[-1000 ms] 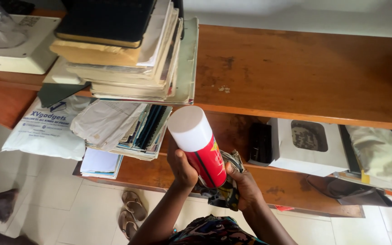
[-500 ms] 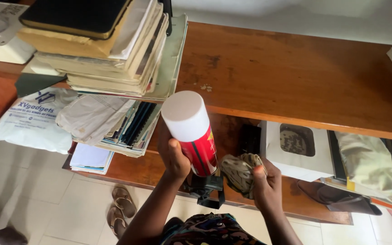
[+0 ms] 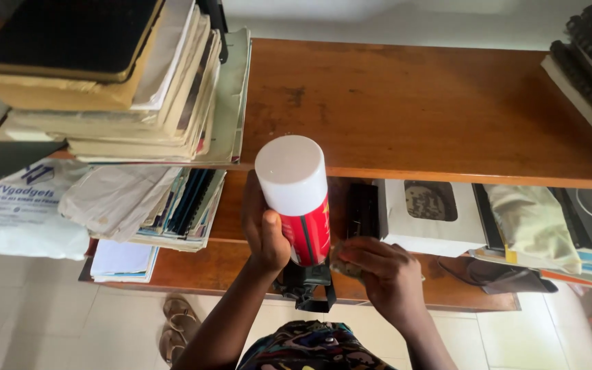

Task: Cleaning a wooden shelf using a cloth and a spray can.

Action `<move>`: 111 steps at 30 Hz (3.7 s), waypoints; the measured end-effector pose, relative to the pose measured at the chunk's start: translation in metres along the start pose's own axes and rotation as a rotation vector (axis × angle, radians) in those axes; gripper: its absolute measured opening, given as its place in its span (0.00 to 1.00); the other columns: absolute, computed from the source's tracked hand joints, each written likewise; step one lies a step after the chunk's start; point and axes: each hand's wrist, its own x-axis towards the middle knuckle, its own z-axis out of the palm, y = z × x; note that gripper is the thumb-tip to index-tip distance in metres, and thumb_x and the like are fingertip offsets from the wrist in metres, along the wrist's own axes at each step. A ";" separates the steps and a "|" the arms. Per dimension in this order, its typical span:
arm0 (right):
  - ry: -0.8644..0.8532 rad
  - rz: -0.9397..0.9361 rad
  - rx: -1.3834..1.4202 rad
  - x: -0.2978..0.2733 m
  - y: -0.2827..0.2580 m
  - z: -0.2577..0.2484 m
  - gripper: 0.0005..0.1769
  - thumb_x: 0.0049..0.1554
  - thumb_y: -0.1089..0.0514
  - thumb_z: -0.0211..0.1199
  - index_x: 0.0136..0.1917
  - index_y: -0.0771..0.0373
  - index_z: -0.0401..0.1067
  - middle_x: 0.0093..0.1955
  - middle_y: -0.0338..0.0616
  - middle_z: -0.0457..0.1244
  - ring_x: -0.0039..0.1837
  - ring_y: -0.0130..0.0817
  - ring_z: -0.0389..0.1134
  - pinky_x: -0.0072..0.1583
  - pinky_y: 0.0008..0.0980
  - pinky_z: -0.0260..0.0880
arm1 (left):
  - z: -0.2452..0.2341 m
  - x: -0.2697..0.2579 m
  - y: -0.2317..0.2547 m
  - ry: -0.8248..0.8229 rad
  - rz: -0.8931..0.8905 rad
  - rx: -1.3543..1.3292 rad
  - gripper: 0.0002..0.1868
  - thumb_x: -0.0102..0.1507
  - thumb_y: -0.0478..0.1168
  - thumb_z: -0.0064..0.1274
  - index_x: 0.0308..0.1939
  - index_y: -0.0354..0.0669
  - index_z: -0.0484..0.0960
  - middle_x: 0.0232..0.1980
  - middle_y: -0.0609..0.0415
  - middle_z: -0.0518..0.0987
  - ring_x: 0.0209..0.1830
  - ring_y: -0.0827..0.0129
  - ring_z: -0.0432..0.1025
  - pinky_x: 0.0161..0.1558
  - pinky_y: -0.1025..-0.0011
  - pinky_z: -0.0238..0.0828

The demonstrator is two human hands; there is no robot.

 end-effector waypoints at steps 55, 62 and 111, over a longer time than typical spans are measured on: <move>0.265 0.318 0.357 -0.029 0.197 -0.159 0.15 0.58 0.56 0.68 0.53 0.70 0.76 0.37 0.44 0.72 0.39 0.25 0.70 0.43 0.26 0.70 | 0.315 0.045 -0.025 -0.154 0.107 -0.108 0.27 0.79 0.53 0.47 0.71 0.35 0.66 0.58 0.51 0.69 0.57 0.71 0.67 0.62 0.73 0.64; 0.234 0.251 0.344 -0.028 0.209 -0.179 0.12 0.58 0.58 0.66 0.51 0.69 0.78 0.41 0.44 0.74 0.42 0.27 0.75 0.45 0.25 0.73 | 0.353 0.057 -0.045 -0.142 0.141 -0.054 0.26 0.79 0.53 0.48 0.71 0.36 0.67 0.60 0.51 0.70 0.58 0.70 0.68 0.64 0.72 0.66; 0.468 0.071 0.277 -0.021 0.160 -0.148 0.12 0.61 0.62 0.65 0.53 0.66 0.65 0.58 0.48 0.63 0.52 0.32 0.66 0.51 0.27 0.67 | 0.191 0.066 -0.065 -0.200 0.084 0.551 0.14 0.70 0.43 0.60 0.53 0.38 0.78 0.52 0.50 0.76 0.55 0.60 0.71 0.58 0.62 0.70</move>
